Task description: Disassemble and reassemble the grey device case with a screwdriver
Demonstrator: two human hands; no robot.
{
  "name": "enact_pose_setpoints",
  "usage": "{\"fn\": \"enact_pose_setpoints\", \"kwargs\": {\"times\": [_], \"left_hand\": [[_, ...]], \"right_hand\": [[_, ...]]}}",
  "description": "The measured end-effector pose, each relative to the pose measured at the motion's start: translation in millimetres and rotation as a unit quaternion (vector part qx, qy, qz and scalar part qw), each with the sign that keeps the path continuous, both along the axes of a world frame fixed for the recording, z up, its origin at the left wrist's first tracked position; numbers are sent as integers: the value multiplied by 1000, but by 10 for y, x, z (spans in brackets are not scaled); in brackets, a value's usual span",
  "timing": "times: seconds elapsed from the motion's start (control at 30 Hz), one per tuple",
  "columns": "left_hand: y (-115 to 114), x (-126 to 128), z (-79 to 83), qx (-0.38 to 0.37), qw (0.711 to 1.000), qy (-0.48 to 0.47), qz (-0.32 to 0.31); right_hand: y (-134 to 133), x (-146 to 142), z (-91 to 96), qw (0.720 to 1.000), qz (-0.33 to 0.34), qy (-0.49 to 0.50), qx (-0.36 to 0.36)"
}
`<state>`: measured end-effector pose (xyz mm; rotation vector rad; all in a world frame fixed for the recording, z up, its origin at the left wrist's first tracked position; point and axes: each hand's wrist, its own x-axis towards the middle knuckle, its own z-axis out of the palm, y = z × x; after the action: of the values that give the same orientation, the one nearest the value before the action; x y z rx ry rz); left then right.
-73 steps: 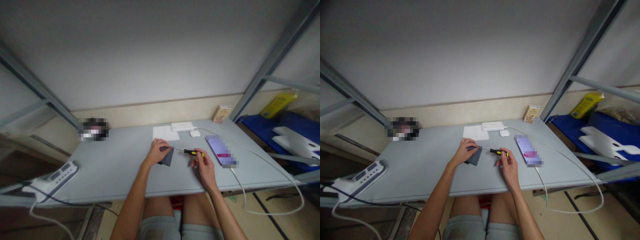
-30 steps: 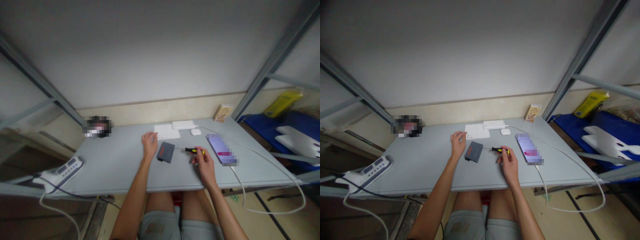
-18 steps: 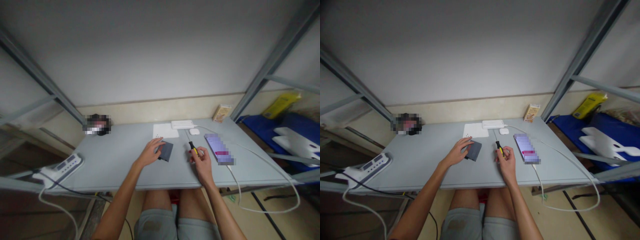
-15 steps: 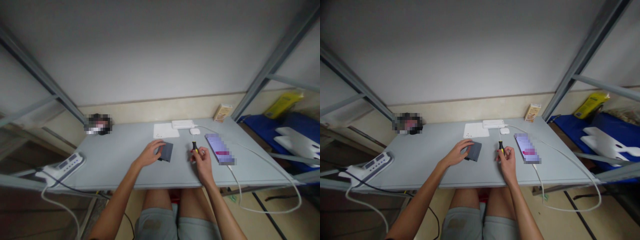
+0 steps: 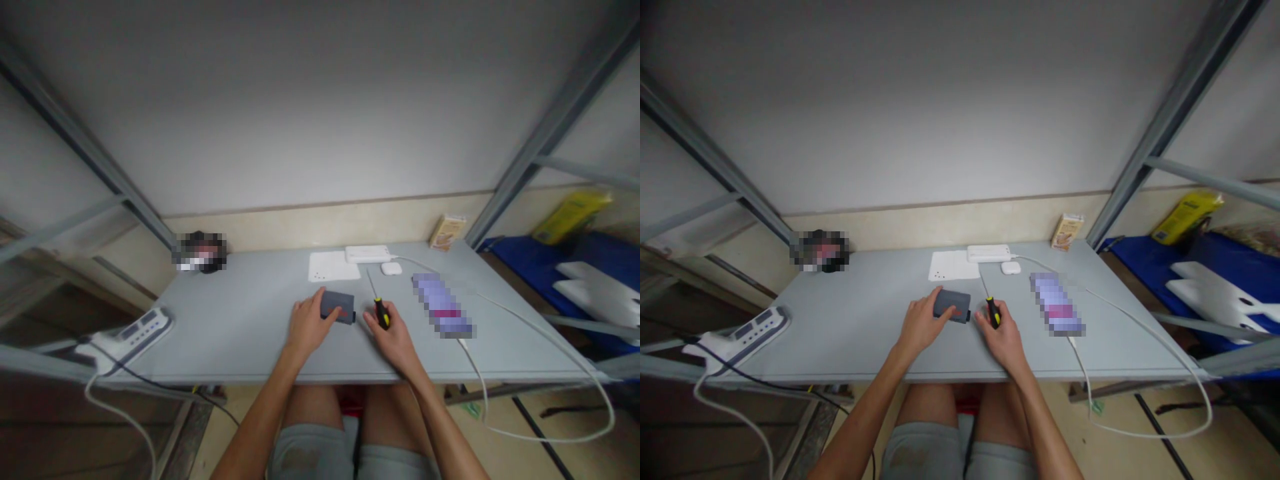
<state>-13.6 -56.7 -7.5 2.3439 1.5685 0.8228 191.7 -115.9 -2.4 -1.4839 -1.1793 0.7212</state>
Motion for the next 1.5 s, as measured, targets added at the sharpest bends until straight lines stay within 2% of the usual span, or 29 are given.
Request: {"fn": "enact_pose_setpoints", "kwargs": {"times": [0.07, 0.17, 0.27, 0.37, 0.6, 0.7, 0.87, 1.07, 1.23, 1.3, 1.37, 1.43, 1.5], "left_hand": [[-26, -8, -8, -15, 1000, -11, -13], [-14, -125, 27, -56, 995, -12, -81], [54, -281, 78, -67, 986, -16, -150], [135, -355, 101, -59, 981, -37, -179], [248, -170, 164, -58, 969, -50, -235], [313, -81, 174, -47, 967, -42, -249], [458, 11, 101, -51, 961, -35, -270], [514, -33, 68, -63, 961, -55, -265], [491, -139, 6, -56, 963, -90, -247], [480, -159, 1, -50, 964, -92, -243], [473, -154, 18, -42, 967, -82, -237], [472, -127, 54, -37, 971, -62, -228], [478, -81, 93, -43, 972, -38, -226]], "right_hand": [[2, -22, -27, 998, 10, -49, -26], [3, -39, -67, 994, 6, -105, -38], [9, -41, -89, 991, 7, -125, -40], [19, -36, -99, 991, 10, -123, -51], [54, -40, -100, 991, 4, -123, -46], [100, -77, -80, 987, -17, -147, -68], [245, -94, -39, 974, -67, -201, -84], [368, 219, 6, 965, -91, -233, -71], [370, 425, 134, 942, -117, -305, -84], [371, 449, 184, 944, -115, -305, -50], [387, 451, 220, 961, -91, -259, 23], [420, 436, 246, 979, -63, -172, 91], [470, 407, 272, 988, -55, -67, 126]]}}
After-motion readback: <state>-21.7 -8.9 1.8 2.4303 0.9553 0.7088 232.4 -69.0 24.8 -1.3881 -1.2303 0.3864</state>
